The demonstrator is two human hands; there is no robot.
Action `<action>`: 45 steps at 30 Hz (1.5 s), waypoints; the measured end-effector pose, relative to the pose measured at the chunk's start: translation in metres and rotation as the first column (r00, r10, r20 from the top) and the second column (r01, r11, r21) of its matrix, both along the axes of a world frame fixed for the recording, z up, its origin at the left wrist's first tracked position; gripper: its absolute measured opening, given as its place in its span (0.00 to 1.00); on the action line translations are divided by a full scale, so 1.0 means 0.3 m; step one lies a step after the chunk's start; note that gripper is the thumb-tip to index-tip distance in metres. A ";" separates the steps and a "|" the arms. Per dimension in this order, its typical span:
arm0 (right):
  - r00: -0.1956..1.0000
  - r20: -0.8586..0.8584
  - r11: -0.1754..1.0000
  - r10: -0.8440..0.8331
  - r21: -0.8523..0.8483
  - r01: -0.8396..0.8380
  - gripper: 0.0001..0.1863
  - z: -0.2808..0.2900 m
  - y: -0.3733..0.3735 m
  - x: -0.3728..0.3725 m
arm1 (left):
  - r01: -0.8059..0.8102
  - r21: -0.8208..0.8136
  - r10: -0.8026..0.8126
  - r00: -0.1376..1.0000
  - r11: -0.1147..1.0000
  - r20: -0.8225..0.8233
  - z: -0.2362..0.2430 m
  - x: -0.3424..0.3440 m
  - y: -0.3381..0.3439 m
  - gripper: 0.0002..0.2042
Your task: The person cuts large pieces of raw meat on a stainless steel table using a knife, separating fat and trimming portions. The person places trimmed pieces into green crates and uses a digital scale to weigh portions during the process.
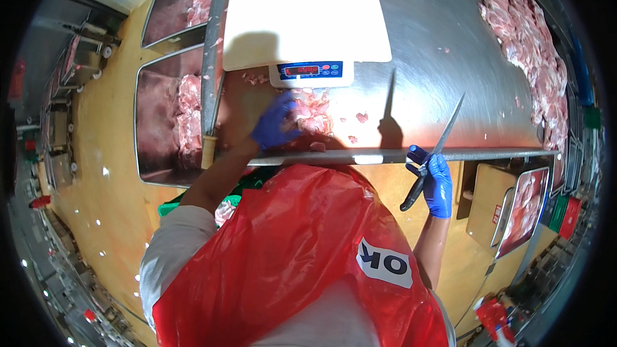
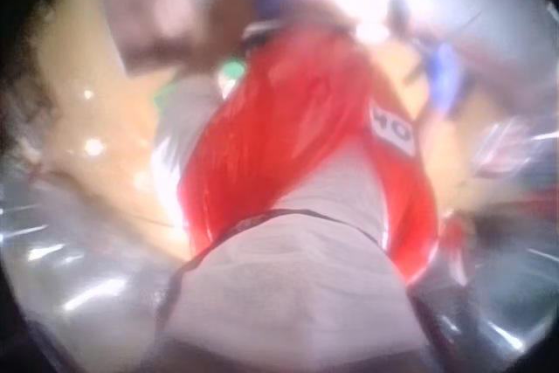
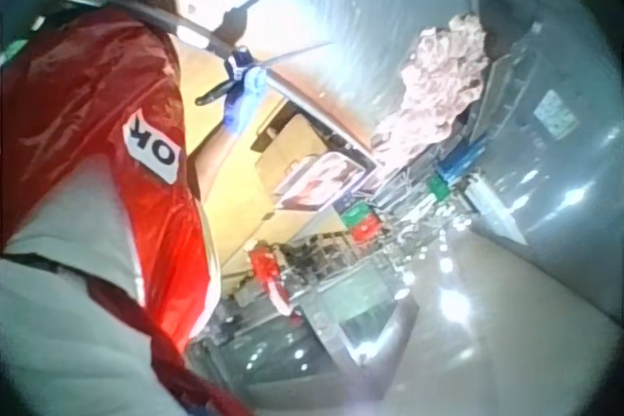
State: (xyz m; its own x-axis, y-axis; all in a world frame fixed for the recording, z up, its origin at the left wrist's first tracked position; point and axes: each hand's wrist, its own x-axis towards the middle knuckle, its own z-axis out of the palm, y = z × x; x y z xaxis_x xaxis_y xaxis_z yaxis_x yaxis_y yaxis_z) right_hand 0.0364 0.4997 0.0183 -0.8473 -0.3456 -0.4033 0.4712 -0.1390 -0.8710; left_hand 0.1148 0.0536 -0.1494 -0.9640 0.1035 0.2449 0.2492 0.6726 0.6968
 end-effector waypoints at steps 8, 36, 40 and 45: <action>0.997 0.032 0.997 -0.073 0.006 0.073 0.18 -0.074 0.165 0.015 | -0.271 -0.378 0.233 0.962 0.885 -0.144 0.000 -0.044 -0.256 0.42; 0.996 0.085 0.993 -0.033 0.117 0.023 0.15 -0.187 -0.013 -0.002 | -0.437 -0.034 0.434 0.875 0.899 0.213 0.400 0.068 -0.110 0.14; 0.997 0.071 0.998 0.000 0.064 -0.004 0.15 -0.183 -0.004 -0.077 | -0.481 0.401 0.452 0.875 0.780 0.171 0.757 -0.179 -0.615 0.14; 0.999 -0.006 0.994 0.036 0.100 -0.035 0.16 -0.093 -0.092 -0.138 | -0.882 -0.066 0.709 0.418 0.467 -0.568 0.792 -0.196 -0.892 0.17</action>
State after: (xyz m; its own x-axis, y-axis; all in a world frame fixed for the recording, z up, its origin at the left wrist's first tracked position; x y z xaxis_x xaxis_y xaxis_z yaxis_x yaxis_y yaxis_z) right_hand -0.0050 0.4721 -0.0097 -0.8384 -0.3342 -0.4305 0.4673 -0.0344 -0.8834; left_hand 0.0561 -0.2140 0.0882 -0.4403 -0.5056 0.7419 -0.3364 0.8591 0.3858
